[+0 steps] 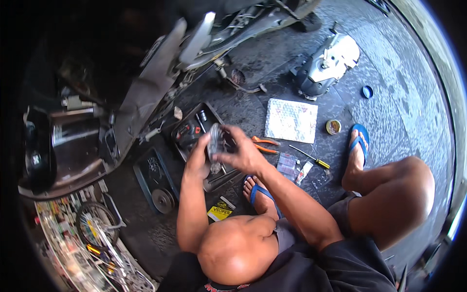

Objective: The person removes components from a motorcycle engine, cleans a metal part with a cloth, and assembles parts onto the engine including a belt and gear components.

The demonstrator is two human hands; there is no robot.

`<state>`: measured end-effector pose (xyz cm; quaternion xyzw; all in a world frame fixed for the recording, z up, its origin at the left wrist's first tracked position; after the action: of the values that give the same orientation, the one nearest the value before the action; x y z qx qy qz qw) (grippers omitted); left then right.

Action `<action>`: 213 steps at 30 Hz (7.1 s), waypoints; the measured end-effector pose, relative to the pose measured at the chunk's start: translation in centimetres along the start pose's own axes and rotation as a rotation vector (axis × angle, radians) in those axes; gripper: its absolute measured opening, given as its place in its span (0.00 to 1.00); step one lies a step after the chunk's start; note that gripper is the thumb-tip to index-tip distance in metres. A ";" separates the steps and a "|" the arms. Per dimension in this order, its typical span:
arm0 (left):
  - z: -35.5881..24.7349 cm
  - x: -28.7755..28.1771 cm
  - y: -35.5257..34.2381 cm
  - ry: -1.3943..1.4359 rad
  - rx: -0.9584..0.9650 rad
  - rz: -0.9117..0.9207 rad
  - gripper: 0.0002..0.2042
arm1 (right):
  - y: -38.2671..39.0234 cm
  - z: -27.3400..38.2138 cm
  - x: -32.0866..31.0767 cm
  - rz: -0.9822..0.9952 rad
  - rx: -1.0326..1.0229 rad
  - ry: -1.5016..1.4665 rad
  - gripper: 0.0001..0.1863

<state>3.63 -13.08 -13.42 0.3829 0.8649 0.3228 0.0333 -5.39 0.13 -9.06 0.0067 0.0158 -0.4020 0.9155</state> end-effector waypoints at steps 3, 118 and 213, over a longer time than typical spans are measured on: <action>-5.2 5.2 -3.3 -0.294 0.143 0.013 0.20 | -3.4 0.5 -3.7 -0.189 0.043 -0.245 0.45; 1.6 -50.3 -6.0 0.909 0.402 -0.853 0.10 | -9.2 -10.6 -8.0 0.111 0.508 0.546 0.18; -17.5 10.5 -7.6 -0.274 0.877 -0.649 0.12 | -19.2 3.0 -5.1 -0.568 -0.016 -0.171 0.11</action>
<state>-13.98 -19.01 -2.04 0.1138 0.9793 -0.1465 0.0808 -22.90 -9.23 -5.88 -0.0390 -0.0572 -0.6411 0.7643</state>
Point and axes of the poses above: each hand's wrist, its own y-axis away from the middle knuckle, its own x-axis out of the palm, z = x × y, the point moved 8 cm from there along -y, towards the middle knuckle, and after that the axes turned 6 degrees about -z, right-handed, at the moved point
